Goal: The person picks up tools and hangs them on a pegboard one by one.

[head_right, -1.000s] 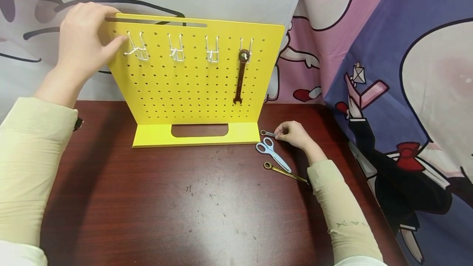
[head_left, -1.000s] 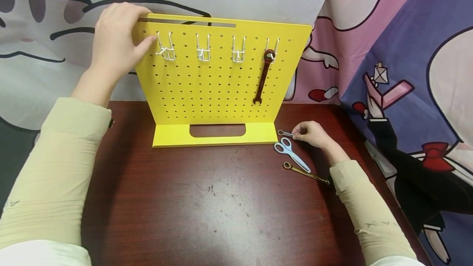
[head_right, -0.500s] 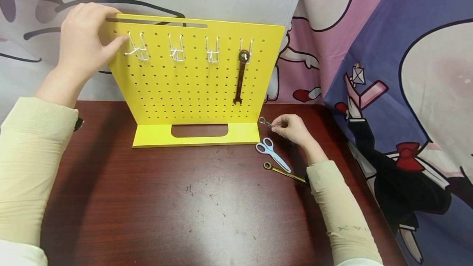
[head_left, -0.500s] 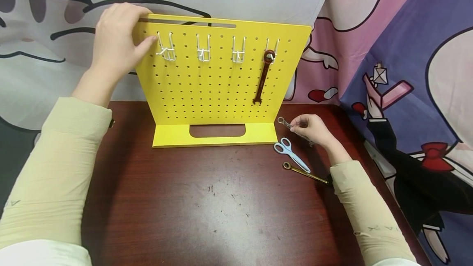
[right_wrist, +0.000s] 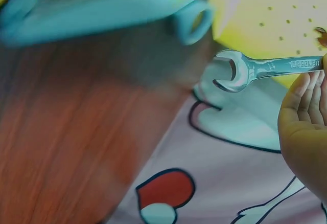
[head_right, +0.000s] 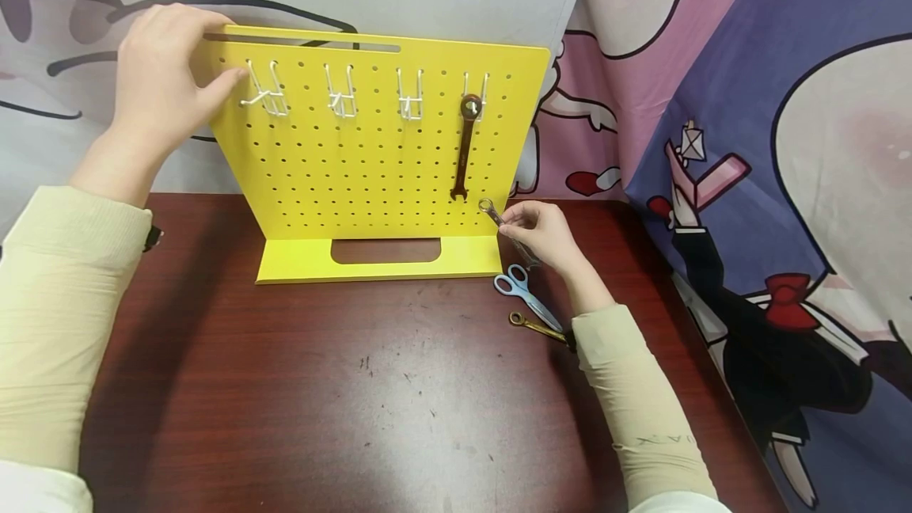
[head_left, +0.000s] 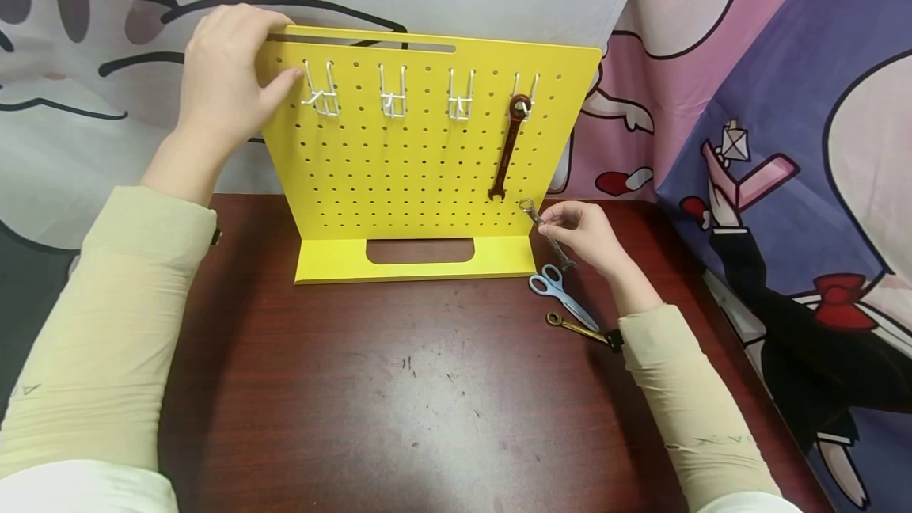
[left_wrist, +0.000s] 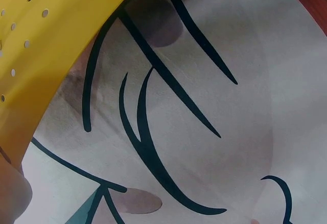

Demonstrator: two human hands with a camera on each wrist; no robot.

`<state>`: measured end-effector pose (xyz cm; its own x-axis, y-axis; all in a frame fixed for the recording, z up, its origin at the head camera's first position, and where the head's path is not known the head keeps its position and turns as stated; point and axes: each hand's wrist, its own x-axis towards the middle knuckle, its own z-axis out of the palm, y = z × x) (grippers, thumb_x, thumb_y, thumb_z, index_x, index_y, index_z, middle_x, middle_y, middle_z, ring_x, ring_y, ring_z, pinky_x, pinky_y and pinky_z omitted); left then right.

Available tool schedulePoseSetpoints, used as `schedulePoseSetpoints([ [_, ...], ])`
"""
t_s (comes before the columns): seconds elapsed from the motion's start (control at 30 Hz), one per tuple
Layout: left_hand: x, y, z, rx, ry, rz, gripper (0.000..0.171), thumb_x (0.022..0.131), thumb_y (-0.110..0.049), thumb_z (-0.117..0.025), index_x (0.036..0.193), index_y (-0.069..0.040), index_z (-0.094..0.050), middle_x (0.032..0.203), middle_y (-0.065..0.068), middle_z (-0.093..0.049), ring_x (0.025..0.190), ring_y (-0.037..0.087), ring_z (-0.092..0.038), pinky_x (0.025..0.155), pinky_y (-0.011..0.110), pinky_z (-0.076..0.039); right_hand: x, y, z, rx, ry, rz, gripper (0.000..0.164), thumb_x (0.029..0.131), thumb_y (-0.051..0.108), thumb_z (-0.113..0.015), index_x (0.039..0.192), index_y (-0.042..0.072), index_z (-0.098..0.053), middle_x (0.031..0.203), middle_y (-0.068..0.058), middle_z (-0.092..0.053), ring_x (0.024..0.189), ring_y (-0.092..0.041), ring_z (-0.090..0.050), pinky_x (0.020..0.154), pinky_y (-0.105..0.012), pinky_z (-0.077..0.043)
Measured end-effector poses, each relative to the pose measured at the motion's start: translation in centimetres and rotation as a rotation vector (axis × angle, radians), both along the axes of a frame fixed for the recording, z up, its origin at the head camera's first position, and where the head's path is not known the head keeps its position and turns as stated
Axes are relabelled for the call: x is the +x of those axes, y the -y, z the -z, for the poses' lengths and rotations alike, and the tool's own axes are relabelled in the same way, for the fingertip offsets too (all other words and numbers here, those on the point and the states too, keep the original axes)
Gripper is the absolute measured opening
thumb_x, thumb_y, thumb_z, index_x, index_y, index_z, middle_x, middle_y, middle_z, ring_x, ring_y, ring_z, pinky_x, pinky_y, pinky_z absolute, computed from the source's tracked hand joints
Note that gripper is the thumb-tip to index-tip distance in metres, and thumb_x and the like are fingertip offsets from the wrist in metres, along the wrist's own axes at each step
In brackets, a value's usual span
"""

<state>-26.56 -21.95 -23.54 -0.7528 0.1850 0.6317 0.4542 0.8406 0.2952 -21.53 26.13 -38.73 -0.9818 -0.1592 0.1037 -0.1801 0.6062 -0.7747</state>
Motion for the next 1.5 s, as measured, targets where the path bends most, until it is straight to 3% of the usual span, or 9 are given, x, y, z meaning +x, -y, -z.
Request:
schedulePoseSetpoints([
  [0.17, -0.1, -0.1, 0.0, 0.003, -0.005, 0.003, 0.044, 0.101, -0.015, -0.071, 0.142, -0.005, -0.062, 0.14, 0.02, -0.066, 0.138, 0.039, -0.054, 0.13, 0.045, -0.032, 0.1, 1.7, -0.8, -0.089, -0.007, 0.016, 0.016, 0.094, 0.007, -0.079, 0.105, -0.004, -0.075, 0.081, 0.012, -0.07, 0.074, -0.003, -0.064, 0.067, -0.015, -0.052],
  [0.53, -0.1, 0.0, 0.0, 0.004, -0.009, 0.003, 0.043, 0.1, -0.014, -0.072, 0.141, -0.004, -0.062, 0.14, 0.02, -0.067, 0.137, 0.04, -0.054, 0.131, 0.045, -0.032, -0.3, 6.1, -3.2, -0.226, -0.043, 0.015, 0.02, 0.094, 0.01, -0.08, 0.107, -0.005, -0.075, 0.084, 0.017, -0.072, 0.074, -0.005, -0.063, 0.067, -0.018, -0.051],
  [0.97, 0.1, -0.1, -0.1, -0.001, 0.002, -0.001, 0.044, 0.101, -0.013, -0.071, 0.142, -0.004, -0.061, 0.14, 0.021, -0.066, 0.138, 0.04, -0.053, 0.131, 0.045, -0.031, -0.3, 10.2, -6.3, -0.393, -0.126, -0.031, 0.012, 0.093, 0.006, -0.079, 0.103, 0.001, -0.076, 0.085, 0.013, -0.073, 0.082, -0.009, -0.068, 0.079, -0.021, -0.055],
  [1.27, 0.0, 0.1, 0.0, 0.008, -0.002, -0.006, 0.044, 0.1, -0.014, -0.072, 0.142, -0.004, -0.062, 0.14, 0.021, -0.066, 0.138, 0.041, -0.053, 0.13, 0.047, -0.032, -0.6, 12.5, -7.9, -0.525, -0.207, -0.074, 0.009, 0.093, 0.0, -0.077, 0.098, 0.007, -0.078, 0.082, 0.015, -0.075, 0.077, -0.005, -0.067, 0.073, -0.02, -0.055],
  [1.5, -0.2, 0.1, 0.2, 0.005, -0.02, 0.006, 0.044, 0.1, -0.014, -0.072, 0.141, -0.004, -0.062, 0.139, 0.022, -0.067, 0.136, 0.042, -0.054, 0.13, 0.046, -0.032, -1.1, 13.8, -8.3, -0.602, -0.185, -0.013, 0.013, 0.092, -0.001, -0.078, 0.095, 0.012, -0.078, 0.082, 0.015, -0.074, 0.079, -0.006, -0.066, 0.076, -0.021, -0.054],
])
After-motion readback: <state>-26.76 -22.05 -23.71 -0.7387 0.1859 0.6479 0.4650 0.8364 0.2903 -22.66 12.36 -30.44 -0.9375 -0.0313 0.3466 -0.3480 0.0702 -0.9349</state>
